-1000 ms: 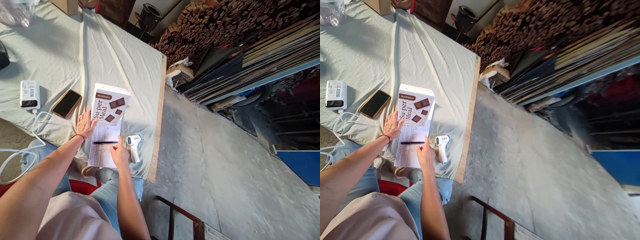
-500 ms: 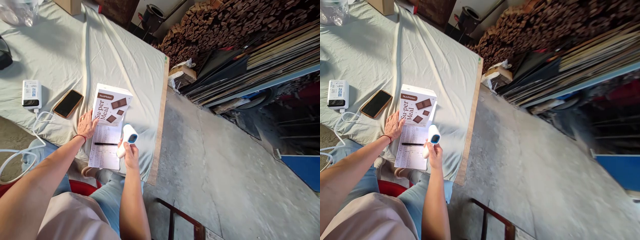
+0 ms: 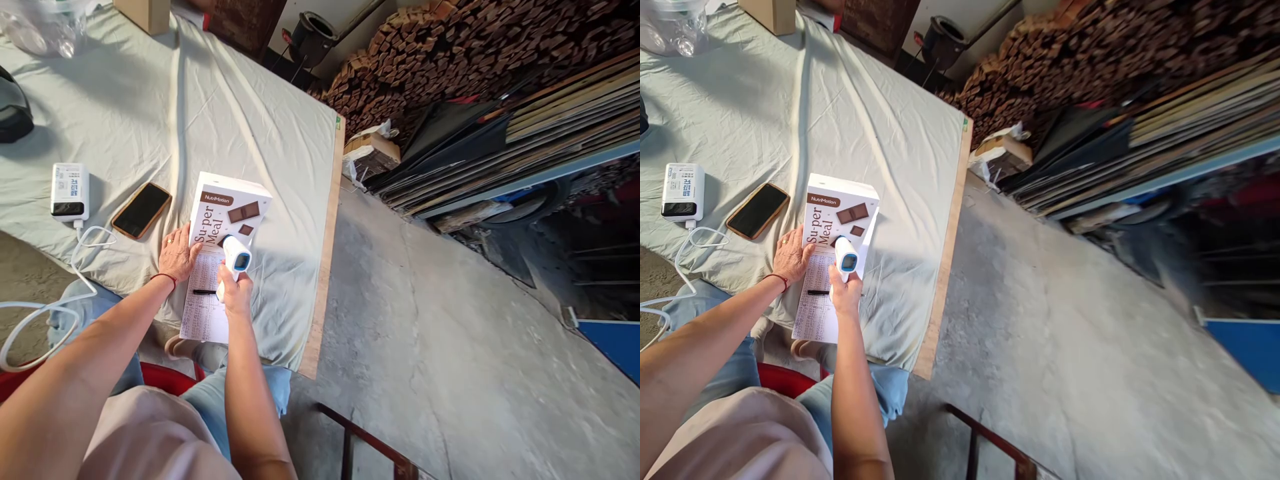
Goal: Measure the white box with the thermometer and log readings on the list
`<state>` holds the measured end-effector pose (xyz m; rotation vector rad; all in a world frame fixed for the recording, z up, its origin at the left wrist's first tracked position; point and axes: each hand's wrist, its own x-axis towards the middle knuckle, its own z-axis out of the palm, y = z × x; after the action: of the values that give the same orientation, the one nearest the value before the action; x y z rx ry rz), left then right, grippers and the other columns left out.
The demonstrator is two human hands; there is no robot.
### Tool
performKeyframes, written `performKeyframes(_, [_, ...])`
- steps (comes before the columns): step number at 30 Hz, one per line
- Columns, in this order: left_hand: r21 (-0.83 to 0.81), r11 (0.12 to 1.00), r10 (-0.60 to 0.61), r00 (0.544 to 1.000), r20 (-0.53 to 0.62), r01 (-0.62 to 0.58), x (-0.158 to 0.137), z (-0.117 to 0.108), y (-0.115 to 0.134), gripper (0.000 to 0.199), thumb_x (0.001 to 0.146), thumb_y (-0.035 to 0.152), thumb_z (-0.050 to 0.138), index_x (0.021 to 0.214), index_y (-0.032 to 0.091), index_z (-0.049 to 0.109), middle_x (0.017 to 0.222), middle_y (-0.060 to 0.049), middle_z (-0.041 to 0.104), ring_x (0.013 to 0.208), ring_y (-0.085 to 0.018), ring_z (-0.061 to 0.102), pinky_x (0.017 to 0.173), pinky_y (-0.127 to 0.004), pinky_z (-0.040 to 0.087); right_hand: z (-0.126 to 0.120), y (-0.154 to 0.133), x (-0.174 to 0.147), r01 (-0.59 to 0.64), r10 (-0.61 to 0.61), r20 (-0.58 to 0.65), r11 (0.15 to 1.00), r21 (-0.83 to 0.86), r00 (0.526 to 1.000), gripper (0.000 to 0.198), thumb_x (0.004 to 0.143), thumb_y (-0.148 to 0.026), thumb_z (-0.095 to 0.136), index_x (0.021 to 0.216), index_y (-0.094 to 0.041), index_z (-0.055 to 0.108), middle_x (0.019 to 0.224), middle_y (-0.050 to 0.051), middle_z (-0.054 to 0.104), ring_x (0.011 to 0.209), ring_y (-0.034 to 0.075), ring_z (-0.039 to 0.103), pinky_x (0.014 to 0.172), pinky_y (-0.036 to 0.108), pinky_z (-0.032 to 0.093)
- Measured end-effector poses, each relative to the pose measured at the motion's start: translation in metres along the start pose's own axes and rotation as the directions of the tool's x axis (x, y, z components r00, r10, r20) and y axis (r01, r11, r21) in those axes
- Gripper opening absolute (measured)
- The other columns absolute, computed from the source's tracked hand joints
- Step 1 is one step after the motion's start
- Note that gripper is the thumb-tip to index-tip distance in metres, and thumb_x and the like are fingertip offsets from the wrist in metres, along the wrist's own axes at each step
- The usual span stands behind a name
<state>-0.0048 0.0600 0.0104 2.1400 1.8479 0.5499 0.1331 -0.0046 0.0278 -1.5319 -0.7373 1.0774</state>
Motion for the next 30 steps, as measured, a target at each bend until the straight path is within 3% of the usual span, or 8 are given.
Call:
performKeyframes(6, [-0.020, 1.000, -0.004, 1.000, 0.006, 0.004, 0.000, 0.000, 0.000, 0.065, 0.099, 0.049, 0.024, 0.148, 0.007, 0.034, 0.144, -0.017, 0.051, 0.136, -0.029, 0.043, 0.114, -0.044, 0.030, 0.003, 0.005, 0.000, 0.035, -0.036, -0.010, 0.999, -0.037, 0.999, 0.046, 0.066, -0.056, 0.063, 0.088, -0.016, 0.064, 0.065, 0.000, 0.060, 0.060, 0.015, 0.056, 0.058, 0.028, 0.043])
performKeyframes(13, [-0.034, 0.999, 0.002, 1.000, -0.001, -0.003, -0.001, 0.000, 0.000, 0.064, 0.099, 0.049, 0.026, 0.148, 0.010, 0.033, 0.145, -0.016, 0.051, 0.136, -0.029, 0.042, 0.114, -0.044, 0.030, 0.000, -0.008, -0.012, 0.004, -0.003, 0.021, 0.998, -0.065, 1.000, 0.035, 0.069, -0.051, 0.064, 0.080, -0.017, 0.061, 0.065, -0.002, 0.057, 0.064, 0.014, 0.053, 0.061, 0.027, 0.042])
performKeyframes(16, [-0.027, 1.000, 0.005, 1.000, 0.001, -0.005, 0.000, 0.000, -0.001, 0.065, 0.098, 0.051, 0.027, 0.148, 0.010, 0.033, 0.144, -0.016, 0.051, 0.136, -0.030, 0.043, 0.113, -0.044, 0.030, -0.008, -0.023, -0.029, -0.046, 0.046, 0.042, 0.999, 0.005, 0.998, 0.032, 0.069, -0.049, 0.064, 0.078, -0.019, 0.060, 0.066, -0.003, 0.056, 0.064, 0.012, 0.050, 0.061, 0.025, 0.041])
performKeyframes(21, [-0.040, 0.999, 0.002, 1.000, -0.009, -0.002, 0.000, 0.002, -0.002, 0.064, 0.098, 0.051, 0.028, 0.148, 0.012, 0.033, 0.144, -0.015, 0.052, 0.136, -0.030, 0.043, 0.113, -0.045, 0.030, -0.029, -0.038, -0.056, -0.031, 0.024, 0.077, 0.996, 0.084, 0.997, 0.030, 0.071, -0.047, 0.066, 0.082, -0.020, 0.061, 0.071, -0.002, 0.059, 0.066, 0.013, 0.052, 0.062, 0.025, 0.041])
performKeyframes(26, [-0.068, 0.998, 0.014, 1.000, -0.016, -0.015, 0.000, 0.000, -0.001, 0.064, 0.098, 0.051, 0.028, 0.148, 0.011, 0.033, 0.142, -0.016, 0.054, 0.136, -0.030, 0.043, 0.113, -0.046, 0.030, -0.049, -0.034, -0.066, -0.087, 0.086, 0.014, 0.987, 0.134, 0.996, 0.033, 0.071, -0.049, 0.068, 0.083, -0.019, 0.062, 0.067, -0.003, 0.058, 0.060, 0.012, 0.052, 0.058, 0.025, 0.041])
performKeyframes(30, [-0.073, 0.997, 0.012, 1.000, -0.017, -0.013, 0.001, -0.001, -0.001, 0.066, 0.097, 0.051, 0.029, 0.148, 0.009, 0.033, 0.141, -0.017, 0.054, 0.135, -0.031, 0.043, 0.114, -0.046, 0.030, -0.063, -0.021, -0.062, -0.096, 0.100, -0.056, 0.993, 0.064, 0.993, 0.041, 0.070, -0.052, 0.067, 0.090, -0.017, 0.066, 0.074, 0.002, 0.066, 0.067, 0.016, 0.059, 0.060, 0.027, 0.043])
